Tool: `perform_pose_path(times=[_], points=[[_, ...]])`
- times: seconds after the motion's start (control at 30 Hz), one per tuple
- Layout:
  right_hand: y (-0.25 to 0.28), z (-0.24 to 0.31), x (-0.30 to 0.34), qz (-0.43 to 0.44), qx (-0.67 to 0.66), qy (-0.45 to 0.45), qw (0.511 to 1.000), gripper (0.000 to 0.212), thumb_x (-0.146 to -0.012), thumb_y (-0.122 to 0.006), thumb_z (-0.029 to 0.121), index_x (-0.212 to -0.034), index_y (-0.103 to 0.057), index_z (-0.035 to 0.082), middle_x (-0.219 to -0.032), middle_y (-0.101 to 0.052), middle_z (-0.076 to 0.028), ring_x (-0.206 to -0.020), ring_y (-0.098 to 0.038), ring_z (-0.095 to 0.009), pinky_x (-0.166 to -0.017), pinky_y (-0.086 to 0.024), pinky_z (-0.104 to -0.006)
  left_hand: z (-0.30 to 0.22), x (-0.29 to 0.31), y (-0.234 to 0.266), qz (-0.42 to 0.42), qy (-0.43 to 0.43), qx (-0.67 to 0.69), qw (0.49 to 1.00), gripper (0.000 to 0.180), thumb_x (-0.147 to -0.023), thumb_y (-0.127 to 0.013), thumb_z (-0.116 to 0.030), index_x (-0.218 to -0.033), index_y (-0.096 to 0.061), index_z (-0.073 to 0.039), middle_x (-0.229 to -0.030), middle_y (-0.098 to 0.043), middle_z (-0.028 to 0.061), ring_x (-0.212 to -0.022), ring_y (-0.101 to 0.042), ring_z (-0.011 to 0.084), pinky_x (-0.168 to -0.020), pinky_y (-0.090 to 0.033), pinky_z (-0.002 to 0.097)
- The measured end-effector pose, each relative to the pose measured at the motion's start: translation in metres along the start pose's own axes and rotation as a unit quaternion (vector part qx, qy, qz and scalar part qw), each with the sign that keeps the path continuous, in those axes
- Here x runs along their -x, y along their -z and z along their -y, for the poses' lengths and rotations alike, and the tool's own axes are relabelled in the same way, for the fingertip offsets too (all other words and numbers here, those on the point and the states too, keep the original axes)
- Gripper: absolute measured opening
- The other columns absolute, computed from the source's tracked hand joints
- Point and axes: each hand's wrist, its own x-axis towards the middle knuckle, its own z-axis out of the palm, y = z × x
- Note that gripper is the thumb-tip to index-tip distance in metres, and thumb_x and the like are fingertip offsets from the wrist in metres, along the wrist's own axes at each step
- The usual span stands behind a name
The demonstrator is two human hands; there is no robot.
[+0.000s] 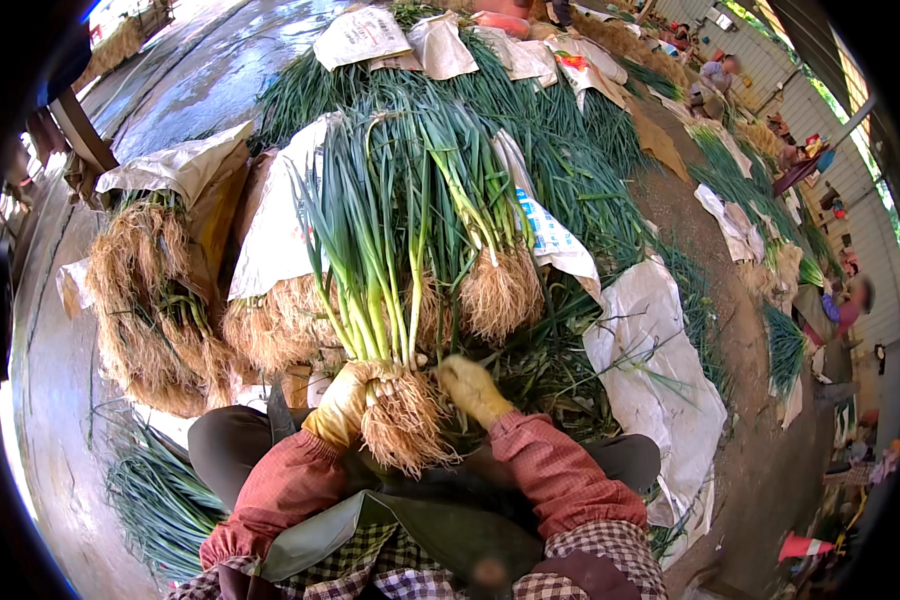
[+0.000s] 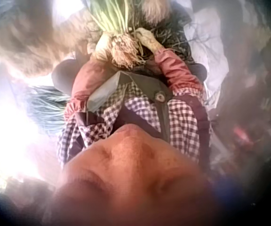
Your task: The person cleans green onions by hand, removing loose outer layers and dirt from the stalks and roots. The person gathers a bunch, strips away debris, and places the cleaned onions onto a pile.
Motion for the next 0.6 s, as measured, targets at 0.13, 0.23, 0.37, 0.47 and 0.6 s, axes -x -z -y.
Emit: perform_pose_path(times=[0.13,0.23,0.37,0.47,0.6], points=[[0.051,0.070,-0.051,-0.192,0.030,0.032,0.980,0.045,-0.081,-0.052,0.051,-0.087,-0.053,0.007,-0.063,-0.052,-0.002,-0.052,-0.049,-0.015,-0.049,-0.042,-0.0312,0.019,-0.012,-0.003,-0.027,-0.023,-0.141,0.989,0.020,-0.078,-0.055,0.001,-0.096,-0.060,0.007,-0.073,-0.062,0.0094,-0.060,-0.060,0.0145,-0.053,-0.050,0.0224],[0.062,0.094,-0.066,-0.149,0.276,0.039,0.949,0.032,-0.075,-0.056,0.038,-0.076,-0.060,0.006,-0.072,-0.060,-0.013,-0.068,-0.059,-0.028,-0.059,-0.044,-0.0355,0.006,-0.001,-0.020,-0.030,-0.014,-0.259,0.965,0.016,-0.076,-0.058,-0.002,-0.089,-0.065,0.003,-0.063,-0.060,0.0058,-0.050,-0.054,0.0099,-0.044,-0.042,0.0182],[0.050,0.103,-0.047,-0.145,0.274,0.190,0.932,0.027,-0.078,-0.051,0.031,-0.075,-0.061,0.006,-0.068,-0.060,-0.013,-0.064,-0.059,-0.027,-0.059,-0.045,-0.0366,0.017,-0.002,-0.017,-0.036,-0.079,-0.297,0.951,0.011,-0.074,-0.060,-0.005,-0.081,-0.066,0.002,-0.057,-0.058,0.0046,-0.044,-0.050,0.0090,-0.040,-0.037,0.0196],[0.041,0.142,-0.012,-0.018,-0.114,0.121,0.986,0.021,-0.086,-0.055,0.022,-0.080,-0.061,0.003,-0.069,-0.061,-0.009,-0.056,-0.058,-0.014,-0.046,-0.044,-0.0265,0.016,-0.006,-0.011,-0.066,0.000,-0.179,0.982,0.012,-0.075,-0.056,-0.001,-0.084,-0.063,0.004,-0.062,-0.059,0.0058,-0.048,-0.052,0.0098,-0.042,-0.039,0.0198],[0.066,0.153,0.024,-0.271,-0.472,0.187,0.818,0.034,-0.088,-0.051,0.033,-0.097,-0.055,0.000,-0.076,-0.060,-0.009,-0.060,-0.058,-0.014,-0.050,-0.048,-0.0257,0.013,-0.003,0.000,-0.015,0.018,-0.066,0.998,0.029,-0.075,-0.050,0.002,-0.103,-0.052,0.009,-0.071,-0.059,0.0060,-0.052,-0.054,0.0089,-0.048,-0.047,0.0220]])
